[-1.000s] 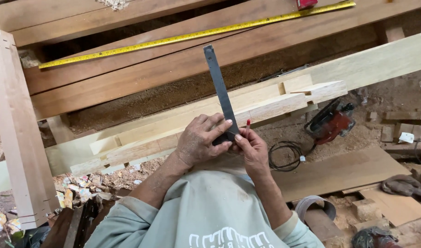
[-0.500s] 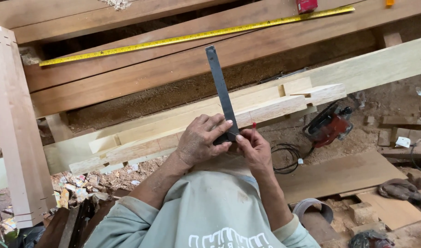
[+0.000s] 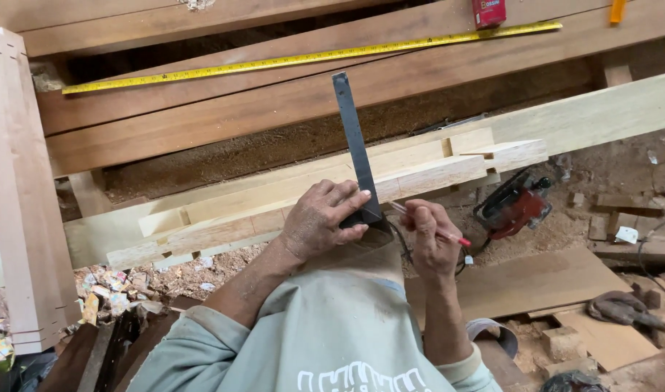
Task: Measuring and marking wood planks using a tape measure, pencil, and square for woodworking.
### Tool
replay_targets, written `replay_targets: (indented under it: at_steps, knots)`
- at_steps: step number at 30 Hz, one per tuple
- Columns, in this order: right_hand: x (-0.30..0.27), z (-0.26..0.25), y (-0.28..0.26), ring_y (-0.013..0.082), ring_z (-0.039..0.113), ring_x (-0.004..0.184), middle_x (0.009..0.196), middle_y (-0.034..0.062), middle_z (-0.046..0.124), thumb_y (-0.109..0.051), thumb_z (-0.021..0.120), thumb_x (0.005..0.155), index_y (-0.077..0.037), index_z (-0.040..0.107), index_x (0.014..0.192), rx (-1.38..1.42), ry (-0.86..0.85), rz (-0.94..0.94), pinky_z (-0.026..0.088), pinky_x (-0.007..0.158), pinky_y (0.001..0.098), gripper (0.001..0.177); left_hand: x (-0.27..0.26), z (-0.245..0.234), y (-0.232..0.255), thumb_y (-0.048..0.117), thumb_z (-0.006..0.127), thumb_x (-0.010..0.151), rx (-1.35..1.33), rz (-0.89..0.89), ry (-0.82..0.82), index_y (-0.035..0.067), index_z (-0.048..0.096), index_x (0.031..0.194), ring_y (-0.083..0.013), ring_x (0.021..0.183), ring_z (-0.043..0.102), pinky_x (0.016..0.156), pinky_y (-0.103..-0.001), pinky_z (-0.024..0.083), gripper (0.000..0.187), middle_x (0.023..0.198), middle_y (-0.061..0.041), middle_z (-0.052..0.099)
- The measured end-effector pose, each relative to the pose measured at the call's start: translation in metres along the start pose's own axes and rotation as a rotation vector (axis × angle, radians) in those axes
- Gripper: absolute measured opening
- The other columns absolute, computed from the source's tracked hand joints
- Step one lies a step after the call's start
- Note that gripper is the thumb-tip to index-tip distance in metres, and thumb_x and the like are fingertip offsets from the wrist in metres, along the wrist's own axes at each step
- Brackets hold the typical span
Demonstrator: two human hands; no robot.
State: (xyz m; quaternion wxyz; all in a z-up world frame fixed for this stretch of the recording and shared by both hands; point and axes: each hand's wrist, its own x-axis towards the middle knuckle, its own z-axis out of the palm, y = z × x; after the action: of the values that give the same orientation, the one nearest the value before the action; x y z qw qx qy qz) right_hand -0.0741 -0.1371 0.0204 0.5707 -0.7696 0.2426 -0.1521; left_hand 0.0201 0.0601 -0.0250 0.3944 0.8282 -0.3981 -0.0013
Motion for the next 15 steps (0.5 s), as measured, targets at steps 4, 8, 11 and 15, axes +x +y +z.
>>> replay_targets:
  at_steps: [4, 8, 11, 15]
  knots:
    - [0.003, 0.007, -0.022, 0.0208, 0.072, 0.084, 0.089, 0.0185, 0.076, -0.014, 0.073, 0.096, -0.002, 0.076, 0.111, -0.034, -0.020, -0.039, 0.060, 0.078, 0.0402, 0.019, 0.000, -0.001, 0.000, 0.045, 0.079, 0.085, -0.021, -0.008, -0.020, 0.012, 0.069, 0.131, -0.0320, 0.098, 0.064, 0.094, -0.045, 0.055, 0.058, 0.121, -0.013, 0.066]
    - [0.001, 0.014, -0.019, 0.0203, 0.070, 0.092, 0.097, 0.0162, 0.076, -0.007, 0.076, 0.091, -0.001, 0.078, 0.106, -0.041, -0.013, -0.137, 0.056, 0.083, 0.0395, 0.016, -0.003, 0.003, -0.001, 0.048, 0.080, 0.084, 0.018, 0.007, 0.012, 0.014, 0.069, 0.131, -0.0298, 0.097, 0.063, 0.092, -0.043, 0.056, 0.059, 0.121, -0.010, 0.064]
    - [0.003, 0.014, -0.021, 0.0204, 0.070, 0.091, 0.098, 0.0155, 0.075, -0.006, 0.076, 0.091, -0.002, 0.078, 0.105, -0.065, -0.007, -0.156, 0.056, 0.082, 0.0395, 0.015, -0.001, 0.003, -0.001, 0.048, 0.079, 0.084, 0.025, 0.015, 0.025, 0.014, 0.070, 0.130, -0.0296, 0.096, 0.063, 0.091, -0.043, 0.056, 0.058, 0.120, -0.010, 0.064]
    - [0.006, 0.013, -0.020, 0.0214, 0.071, 0.091, 0.097, 0.0141, 0.075, -0.009, 0.077, 0.092, -0.005, 0.079, 0.106, -0.118, -0.015, -0.153, 0.056, 0.082, 0.0390, 0.014, 0.000, 0.001, -0.001, 0.049, 0.078, 0.086, 0.020, 0.026, 0.031, 0.013, 0.070, 0.128, -0.0288, 0.095, 0.063, 0.090, -0.042, 0.056, 0.056, 0.119, -0.009, 0.063]
